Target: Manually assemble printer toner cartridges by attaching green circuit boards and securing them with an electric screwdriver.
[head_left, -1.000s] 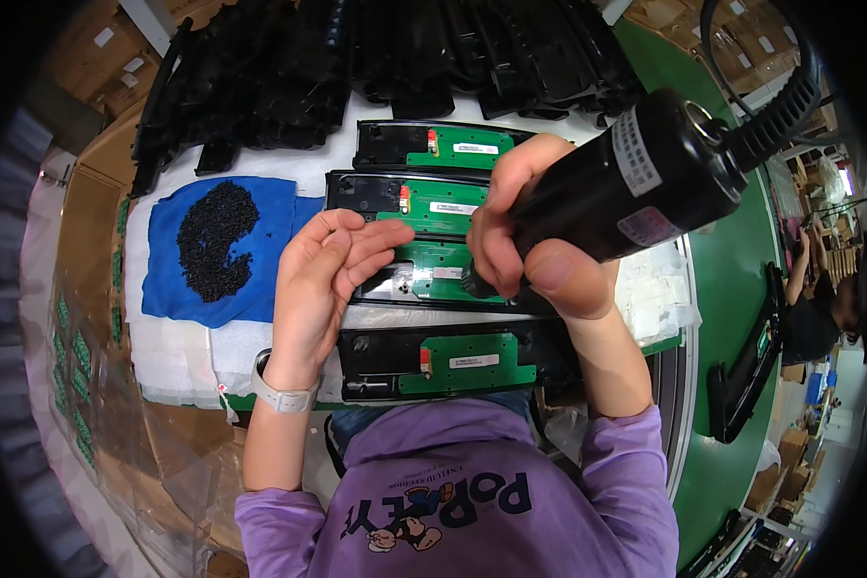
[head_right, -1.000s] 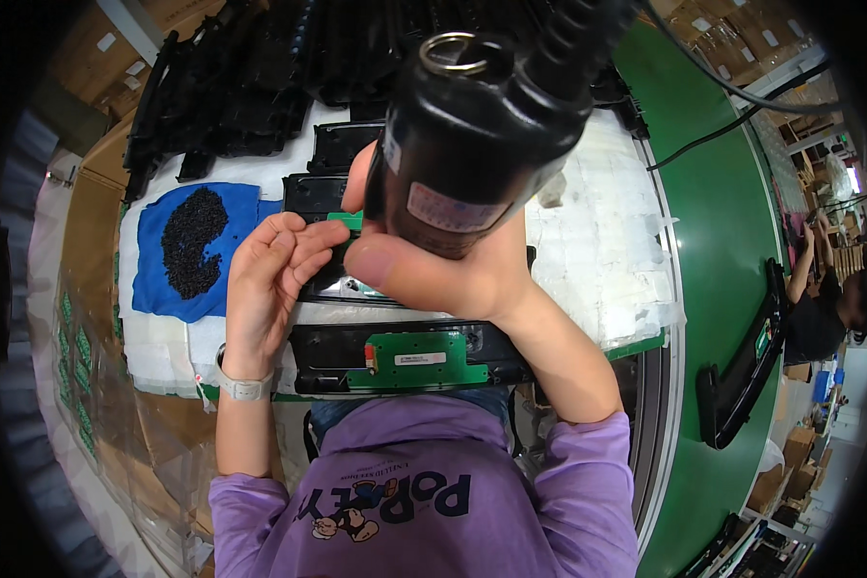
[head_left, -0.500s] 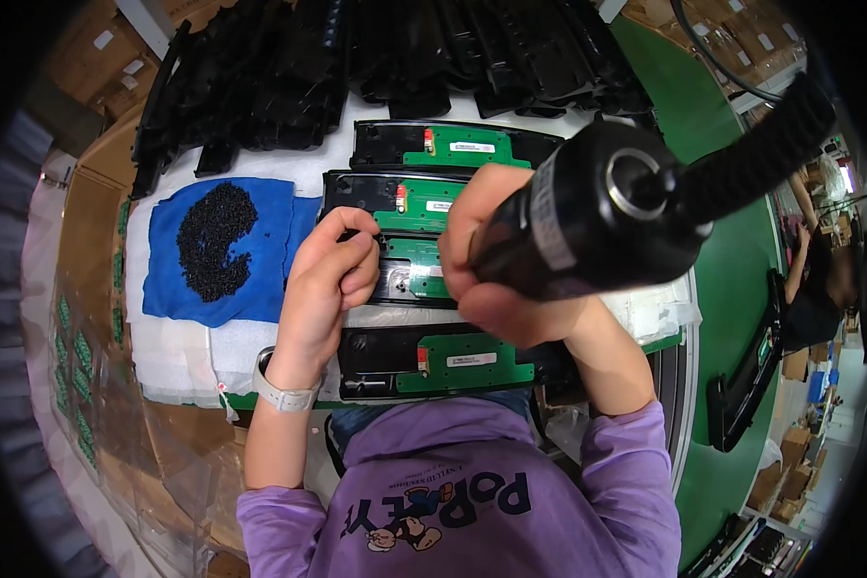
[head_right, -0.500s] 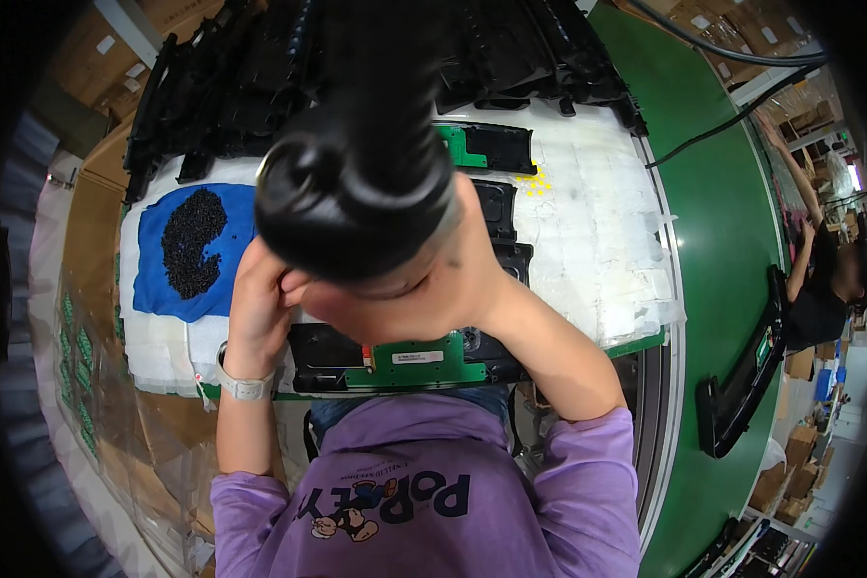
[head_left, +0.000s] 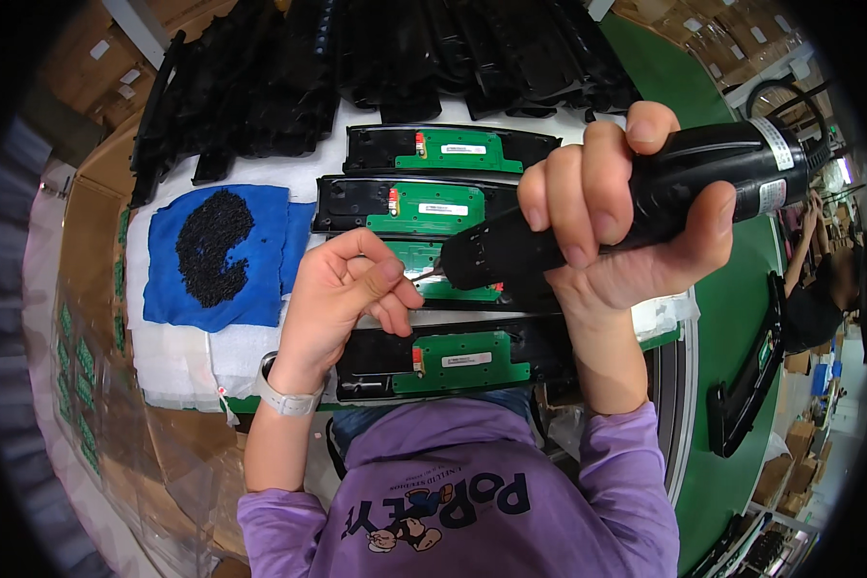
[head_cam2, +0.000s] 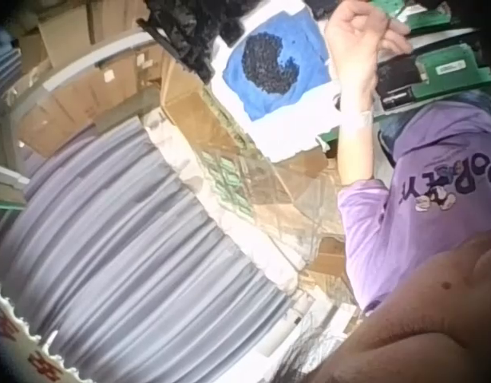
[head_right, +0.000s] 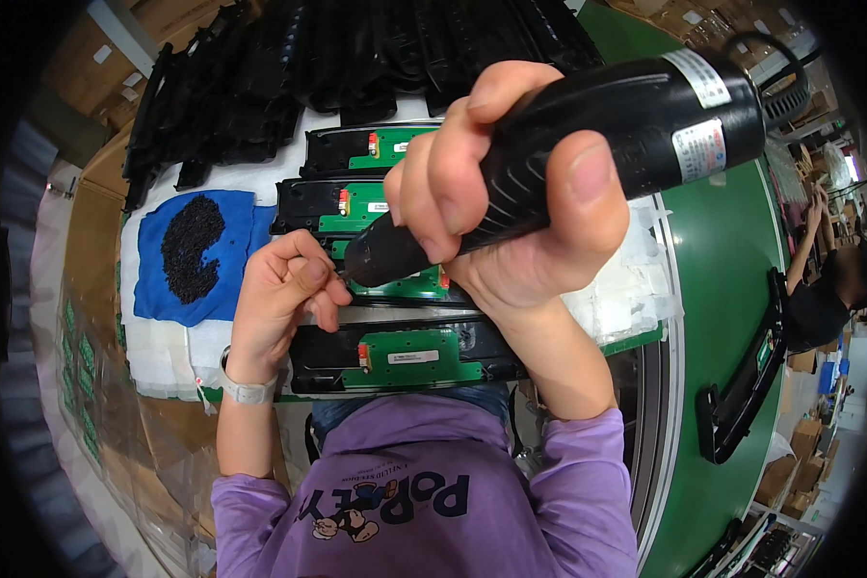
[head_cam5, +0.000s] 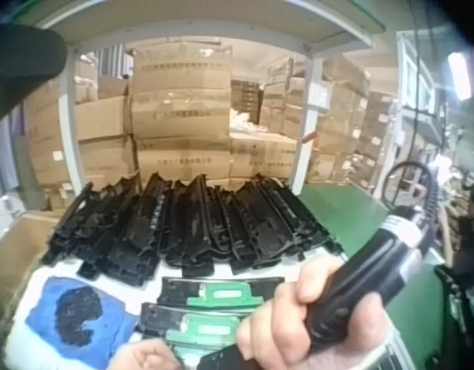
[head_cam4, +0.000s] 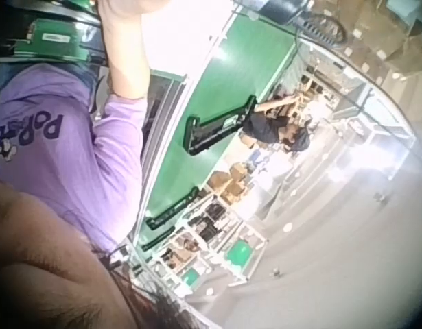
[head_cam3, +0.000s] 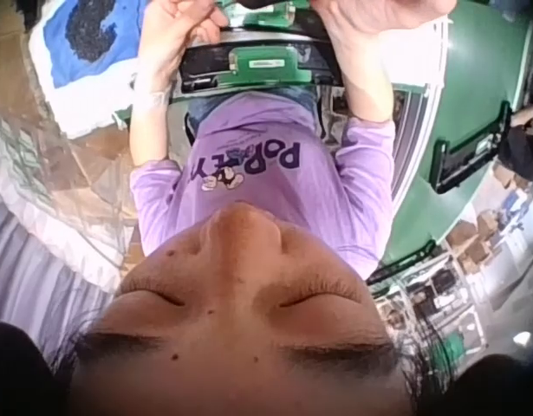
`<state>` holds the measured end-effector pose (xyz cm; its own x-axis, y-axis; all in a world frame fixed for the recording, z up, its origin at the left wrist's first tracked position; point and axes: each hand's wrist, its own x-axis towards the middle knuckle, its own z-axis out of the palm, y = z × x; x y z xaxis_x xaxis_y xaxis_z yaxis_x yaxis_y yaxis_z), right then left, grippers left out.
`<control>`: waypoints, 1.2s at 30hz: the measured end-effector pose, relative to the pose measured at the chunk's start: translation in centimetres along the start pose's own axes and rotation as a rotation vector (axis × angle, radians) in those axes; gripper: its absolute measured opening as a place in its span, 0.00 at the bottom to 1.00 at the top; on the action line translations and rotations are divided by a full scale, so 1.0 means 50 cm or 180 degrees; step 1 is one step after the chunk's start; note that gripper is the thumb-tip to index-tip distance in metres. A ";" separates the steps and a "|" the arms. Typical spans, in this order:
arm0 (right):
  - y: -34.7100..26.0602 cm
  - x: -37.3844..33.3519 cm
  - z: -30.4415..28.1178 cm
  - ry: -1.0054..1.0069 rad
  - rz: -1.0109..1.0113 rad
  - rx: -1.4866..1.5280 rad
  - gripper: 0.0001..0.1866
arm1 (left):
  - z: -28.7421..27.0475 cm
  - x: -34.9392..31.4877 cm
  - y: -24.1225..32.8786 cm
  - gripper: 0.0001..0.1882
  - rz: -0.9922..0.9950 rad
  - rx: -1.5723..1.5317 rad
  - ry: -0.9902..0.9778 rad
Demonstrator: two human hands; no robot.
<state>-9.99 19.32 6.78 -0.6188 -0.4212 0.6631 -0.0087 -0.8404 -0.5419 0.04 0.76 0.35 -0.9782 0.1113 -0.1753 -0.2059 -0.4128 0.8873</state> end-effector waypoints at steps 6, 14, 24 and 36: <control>0.006 -0.016 0.001 0.0216 -0.0136 -0.0025 0.27 | 0.007 0.002 -0.017 0.07 0.0145 0.0186 0.0059; 0.013 -0.015 -0.003 0.0015 -0.0098 -0.0032 0.27 | 0.008 0.003 -0.016 0.07 0.0045 0.0197 0.0076; 0.020 -0.003 0.016 0.1016 0.0061 -0.0022 0.21 | 0.015 0.002 -0.017 0.08 0.0003 0.0563 0.0008; -0.029 -0.034 -0.015 0.0289 0.0890 -0.1191 0.24 | 0.008 0.026 -0.011 0.11 0.0604 0.0320 0.0460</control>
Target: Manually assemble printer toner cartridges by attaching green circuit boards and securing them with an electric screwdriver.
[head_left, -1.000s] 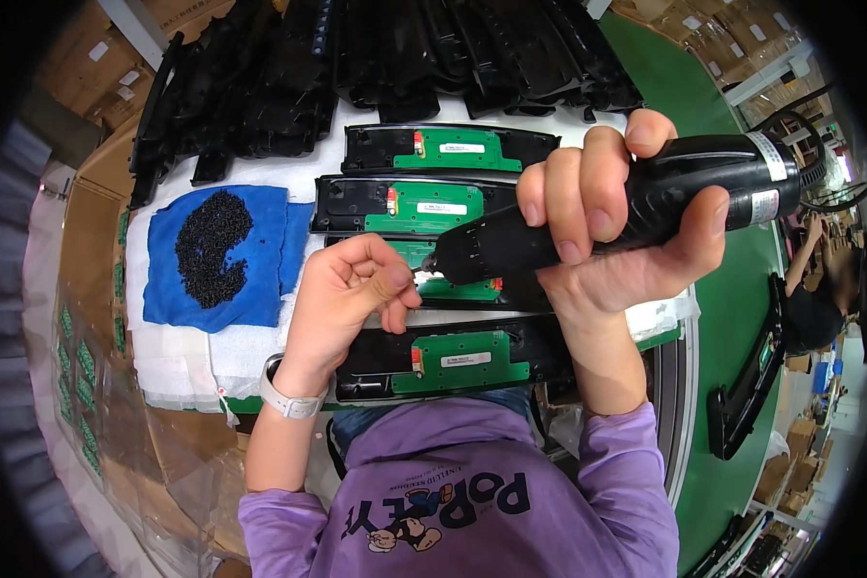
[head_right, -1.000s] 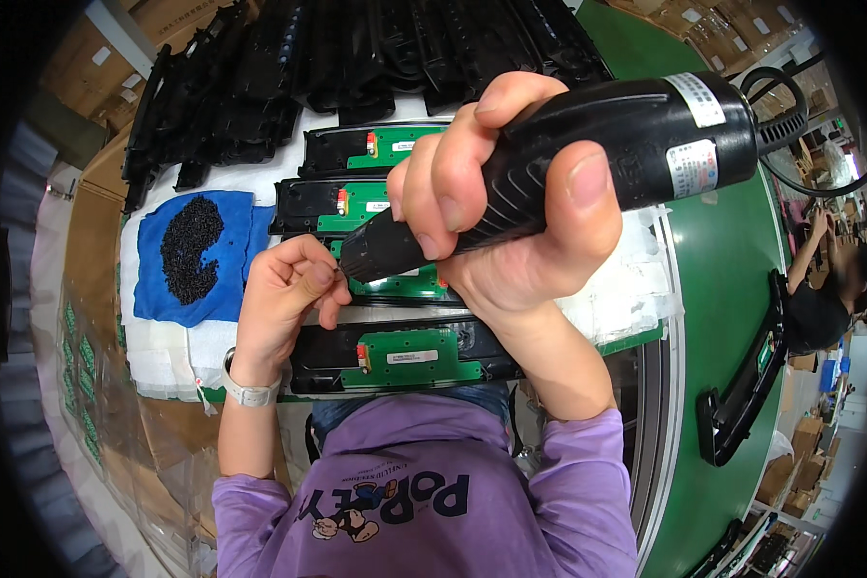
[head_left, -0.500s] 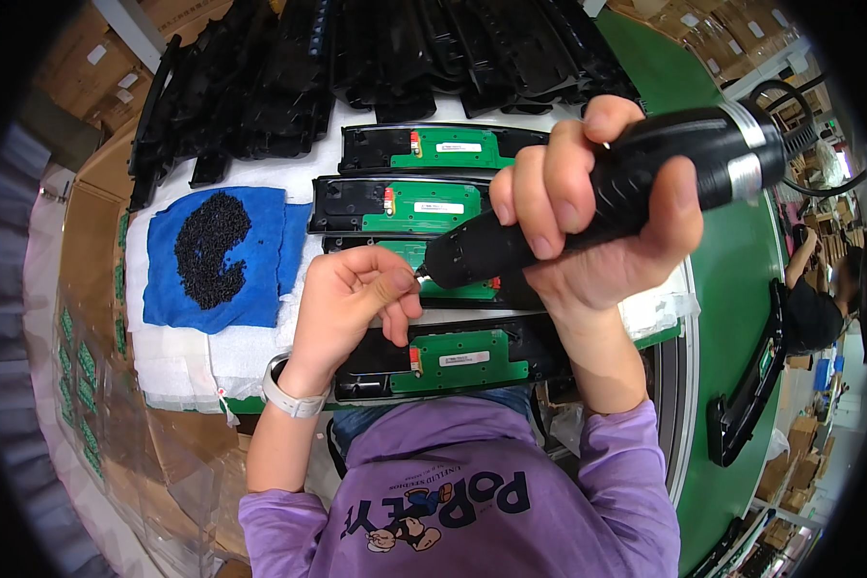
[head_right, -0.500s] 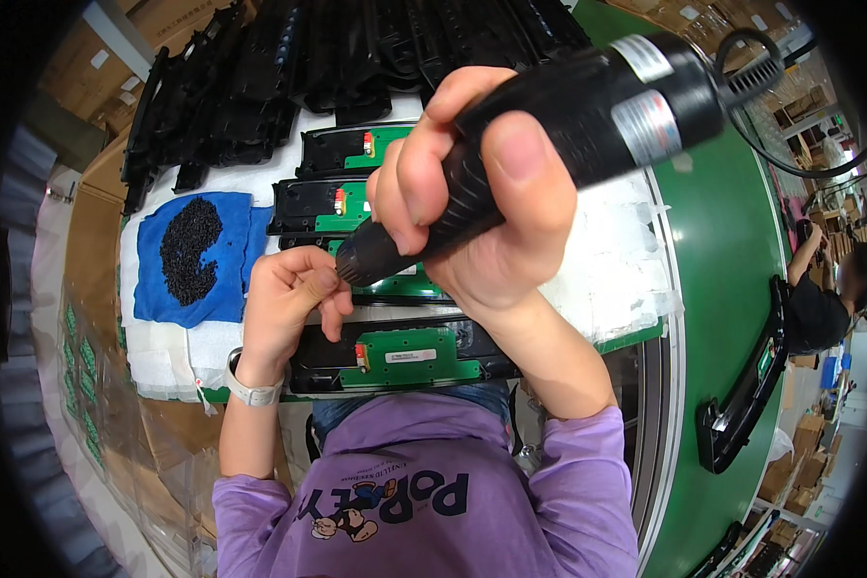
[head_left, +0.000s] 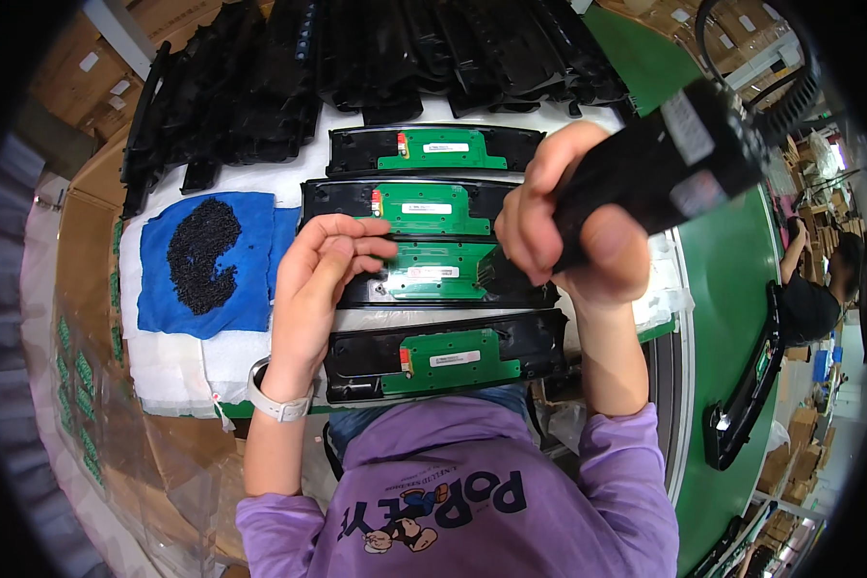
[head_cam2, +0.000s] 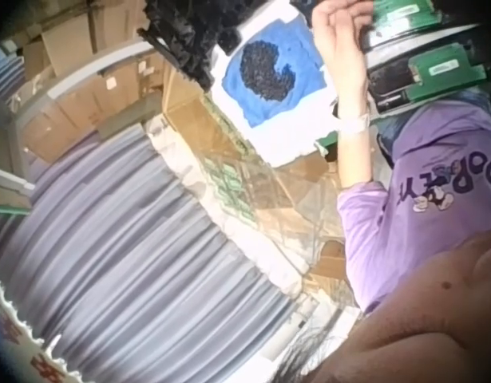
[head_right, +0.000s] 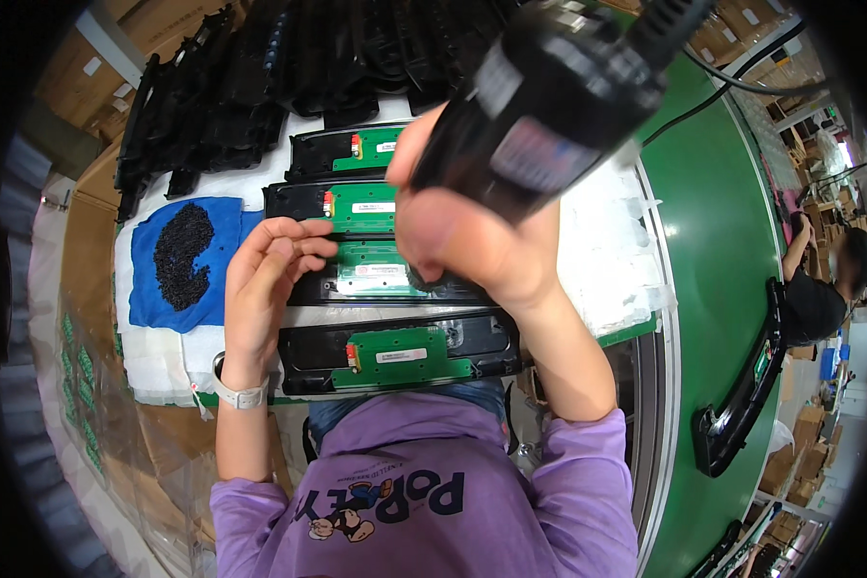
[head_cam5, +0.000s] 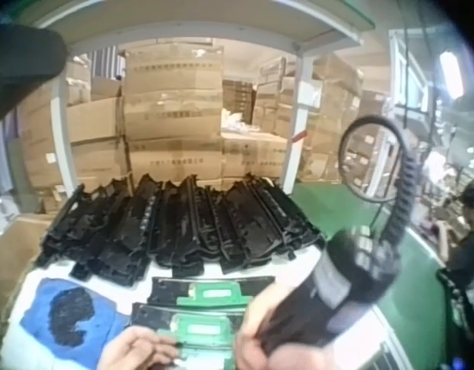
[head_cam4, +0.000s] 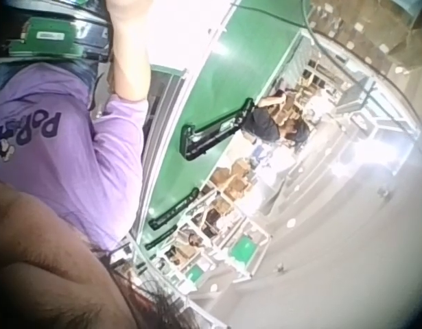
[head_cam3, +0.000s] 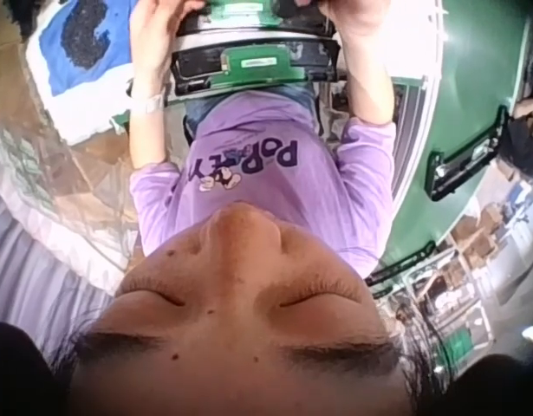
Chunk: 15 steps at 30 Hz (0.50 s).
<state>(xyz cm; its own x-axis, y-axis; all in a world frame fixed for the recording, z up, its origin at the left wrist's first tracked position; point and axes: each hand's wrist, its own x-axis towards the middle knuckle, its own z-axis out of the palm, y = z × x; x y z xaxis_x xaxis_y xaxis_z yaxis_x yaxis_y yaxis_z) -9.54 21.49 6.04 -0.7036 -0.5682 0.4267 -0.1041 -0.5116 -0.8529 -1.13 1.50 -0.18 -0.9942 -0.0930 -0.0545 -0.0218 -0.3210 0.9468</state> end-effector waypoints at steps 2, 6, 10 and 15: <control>0.014 -0.010 -0.003 0.0032 -0.0055 -0.0233 0.26 | -0.002 -0.001 0.000 0.09 0.0066 0.0021 0.0050; 0.023 -0.013 -0.002 0.0145 -0.0061 -0.0252 0.25 | 0.000 0.004 -0.005 0.10 0.0081 -0.0011 0.0183; 0.022 -0.010 -0.002 0.0199 0.0006 -0.0220 0.24 | -0.001 0.006 -0.006 0.11 0.0167 0.0097 0.0247; 0.034 -0.011 0.007 0.0165 -0.0015 -0.0334 0.20 | -0.003 0.003 0.002 0.10 0.0066 0.0325 0.0219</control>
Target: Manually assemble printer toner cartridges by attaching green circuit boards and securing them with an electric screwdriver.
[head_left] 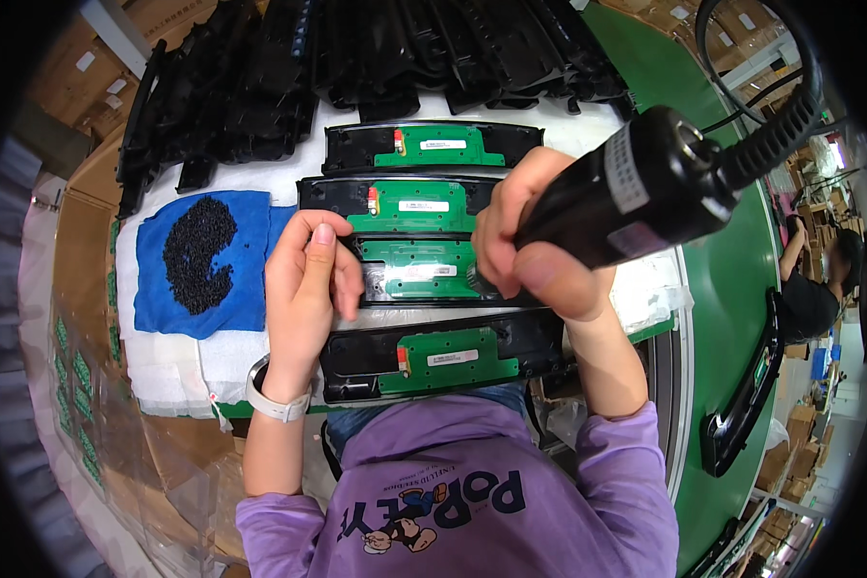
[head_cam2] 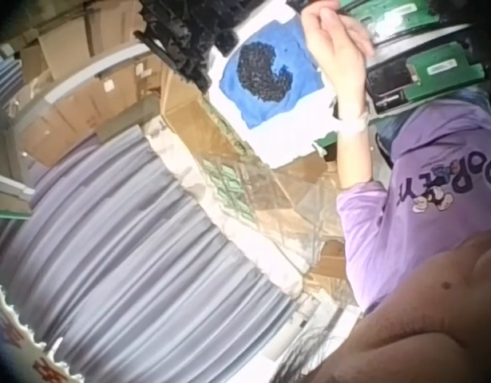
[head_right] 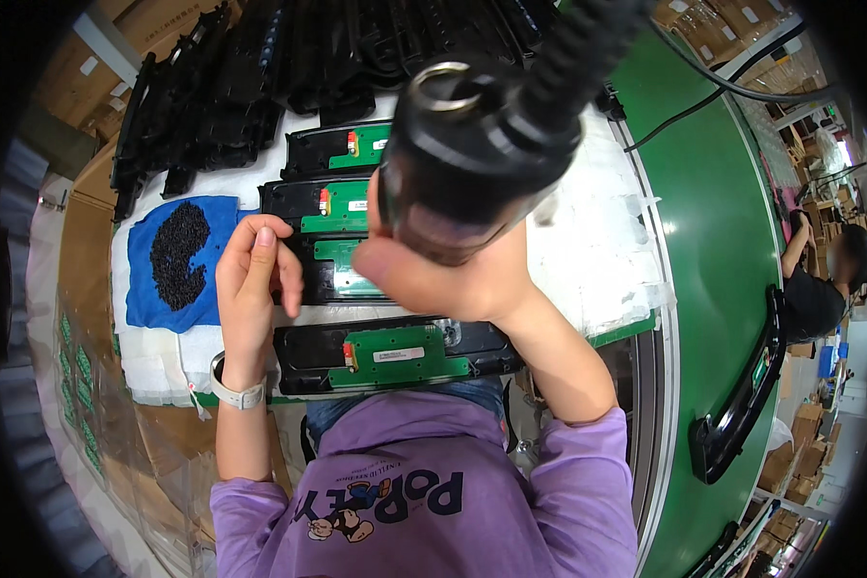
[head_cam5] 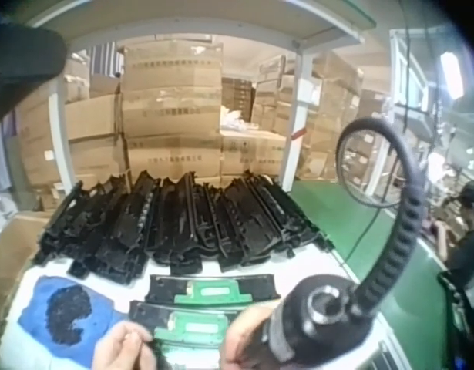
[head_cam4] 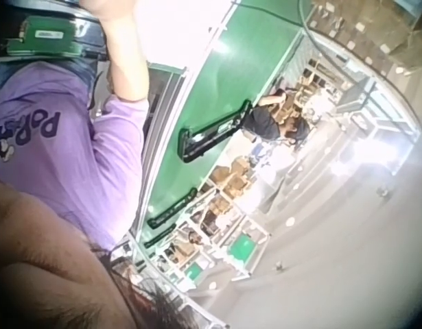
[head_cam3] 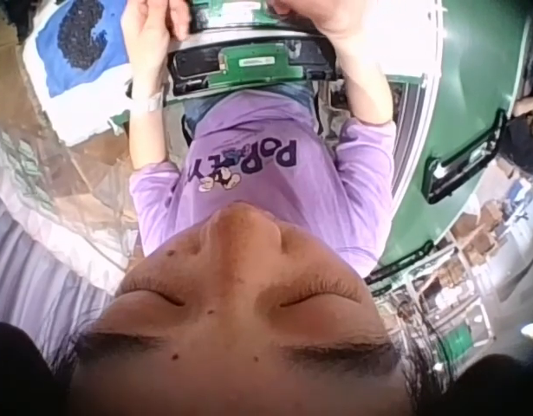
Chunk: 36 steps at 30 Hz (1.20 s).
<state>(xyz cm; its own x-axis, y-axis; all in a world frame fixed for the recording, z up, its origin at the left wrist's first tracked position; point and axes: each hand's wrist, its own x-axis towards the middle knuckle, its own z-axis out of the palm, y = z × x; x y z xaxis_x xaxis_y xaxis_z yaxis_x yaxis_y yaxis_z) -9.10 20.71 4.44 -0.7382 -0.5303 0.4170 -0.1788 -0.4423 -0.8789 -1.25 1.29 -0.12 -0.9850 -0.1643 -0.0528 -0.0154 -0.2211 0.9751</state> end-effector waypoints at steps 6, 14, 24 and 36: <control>0.001 0.004 -0.012 -0.0195 0.0062 0.0120 0.19 | -0.005 0.016 -0.017 0.08 -0.0045 0.0143 0.0011; -0.009 0.009 -0.014 -0.0237 0.0176 -0.0038 0.23 | 0.012 0.019 -0.023 0.07 0.0142 0.0298 0.0139; -0.040 0.034 -0.046 -0.0377 -0.0837 0.1728 0.29 | 0.055 -0.032 0.000 0.07 -0.0195 0.0181 -0.0408; -0.034 0.025 -0.063 -0.0582 -0.0669 0.1625 0.28 | 0.075 -0.029 -0.004 0.03 -0.0502 -0.0149 -0.0512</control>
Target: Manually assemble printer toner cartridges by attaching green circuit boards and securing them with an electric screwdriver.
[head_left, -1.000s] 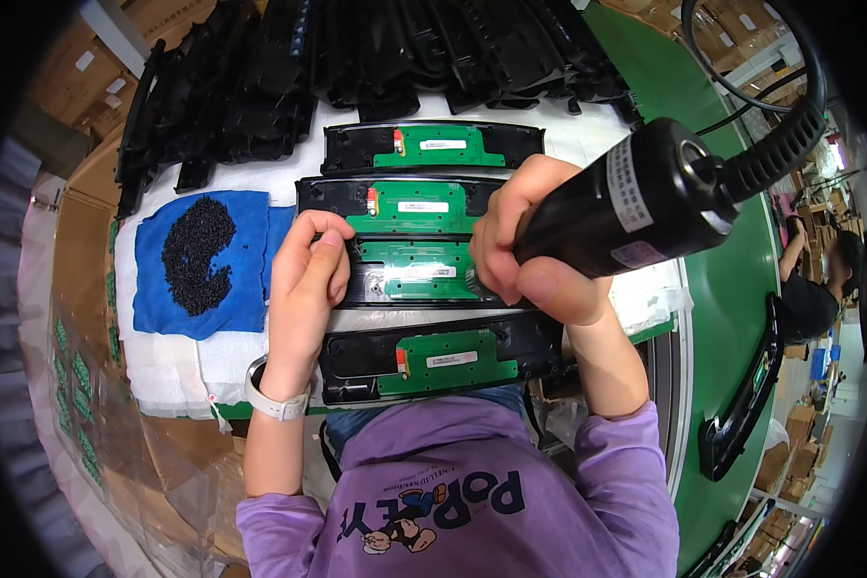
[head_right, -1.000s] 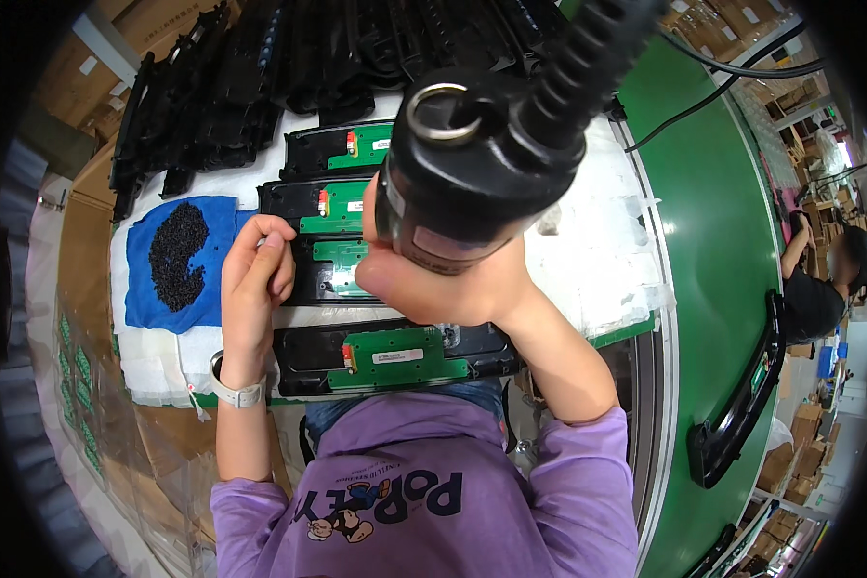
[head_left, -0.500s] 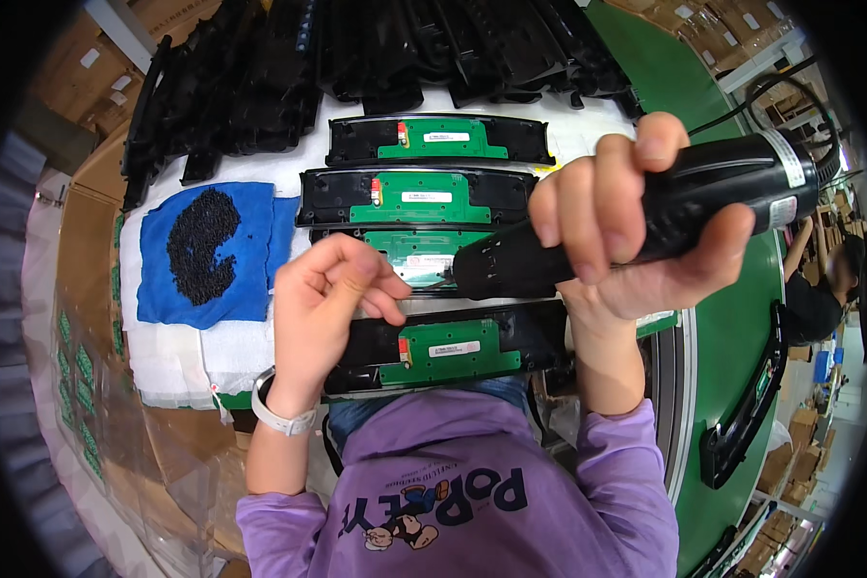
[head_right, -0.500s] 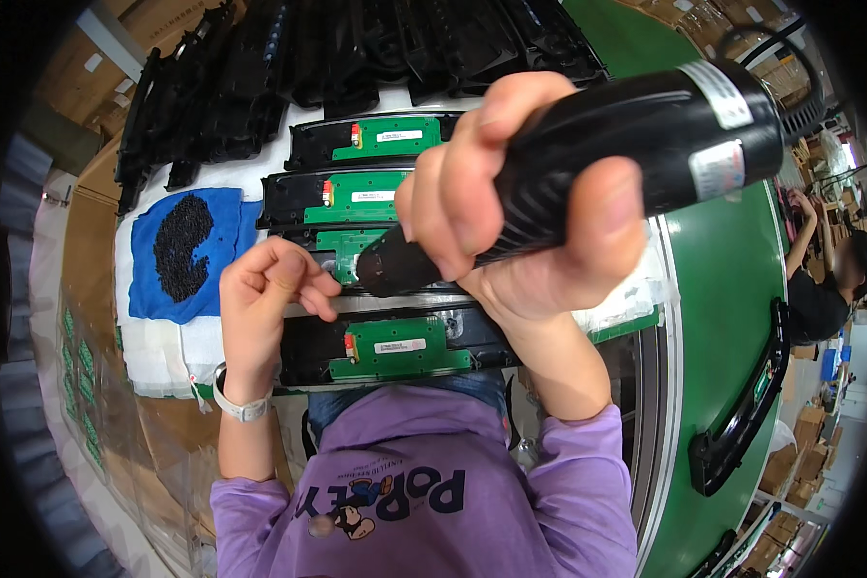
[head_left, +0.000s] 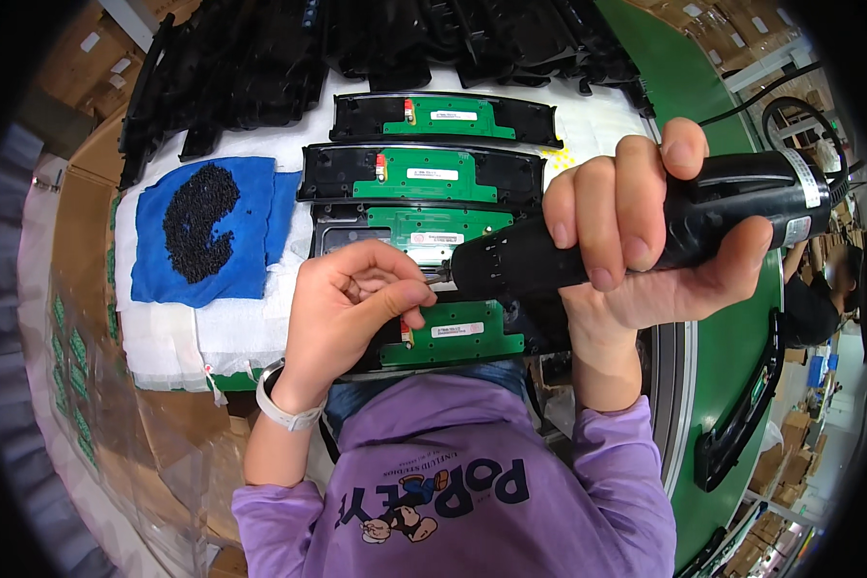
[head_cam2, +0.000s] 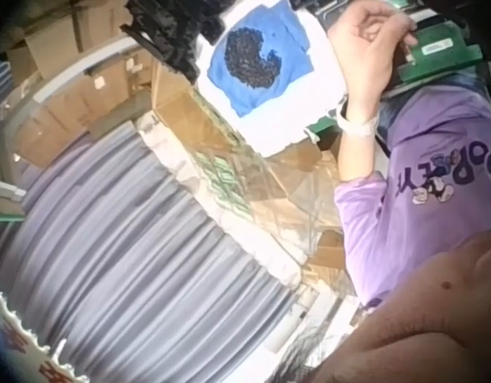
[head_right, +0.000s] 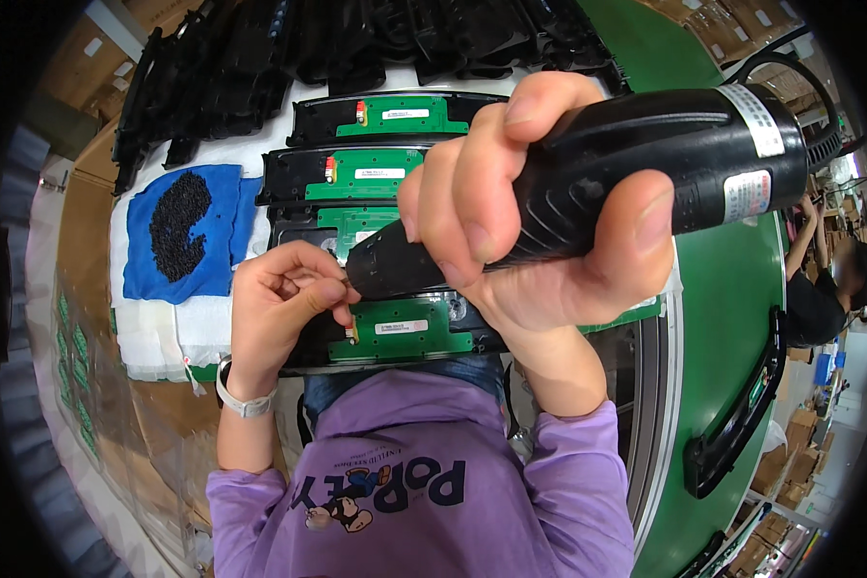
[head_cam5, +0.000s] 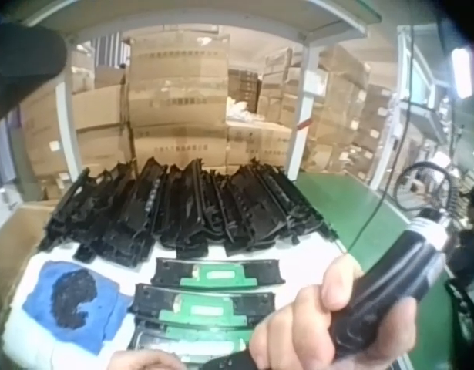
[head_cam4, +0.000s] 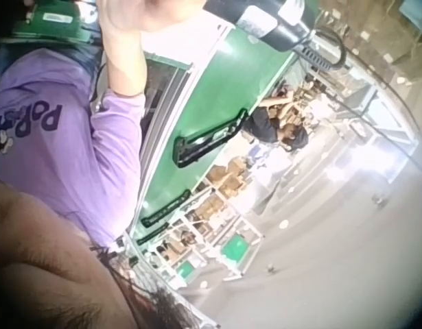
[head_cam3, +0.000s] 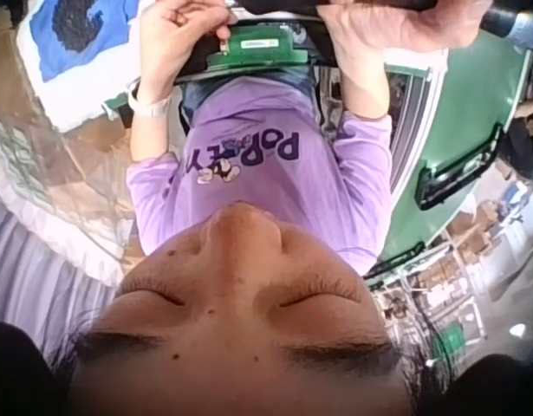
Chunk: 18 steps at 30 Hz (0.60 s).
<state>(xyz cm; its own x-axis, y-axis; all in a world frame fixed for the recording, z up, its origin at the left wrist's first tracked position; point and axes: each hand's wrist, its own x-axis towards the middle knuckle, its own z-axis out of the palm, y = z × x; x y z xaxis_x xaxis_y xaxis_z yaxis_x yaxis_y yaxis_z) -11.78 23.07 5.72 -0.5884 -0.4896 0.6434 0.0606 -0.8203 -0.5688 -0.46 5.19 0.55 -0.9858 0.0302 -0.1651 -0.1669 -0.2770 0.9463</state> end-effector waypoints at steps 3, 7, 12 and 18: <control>0.000 -0.010 0.012 0.0140 -0.0052 0.0025 0.28 | -0.003 -0.006 -0.003 0.03 -0.0168 -0.0097 -0.0151; 0.005 -0.025 0.039 0.0813 -0.0144 -0.0058 0.29 | -0.009 -0.014 -0.019 0.07 0.0051 -0.0381 -0.0275; 0.000 -0.047 0.041 0.0419 0.0371 -0.0415 0.24 | 0.001 -0.028 -0.021 0.23 0.0983 0.1512 0.0336; 0.012 -0.080 0.052 -0.0274 0.0466 -0.1252 0.30 | 0.012 -0.065 -0.061 0.21 0.2225 0.4115 -0.0490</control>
<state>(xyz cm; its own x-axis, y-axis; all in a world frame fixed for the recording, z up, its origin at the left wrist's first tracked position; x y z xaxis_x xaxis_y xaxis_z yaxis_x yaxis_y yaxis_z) -7.30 23.76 4.13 -0.5261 -0.6290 0.5723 -0.1834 -0.5733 -0.7986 3.25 6.49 -1.61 -0.8491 0.3764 0.3707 0.5145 0.7484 0.4185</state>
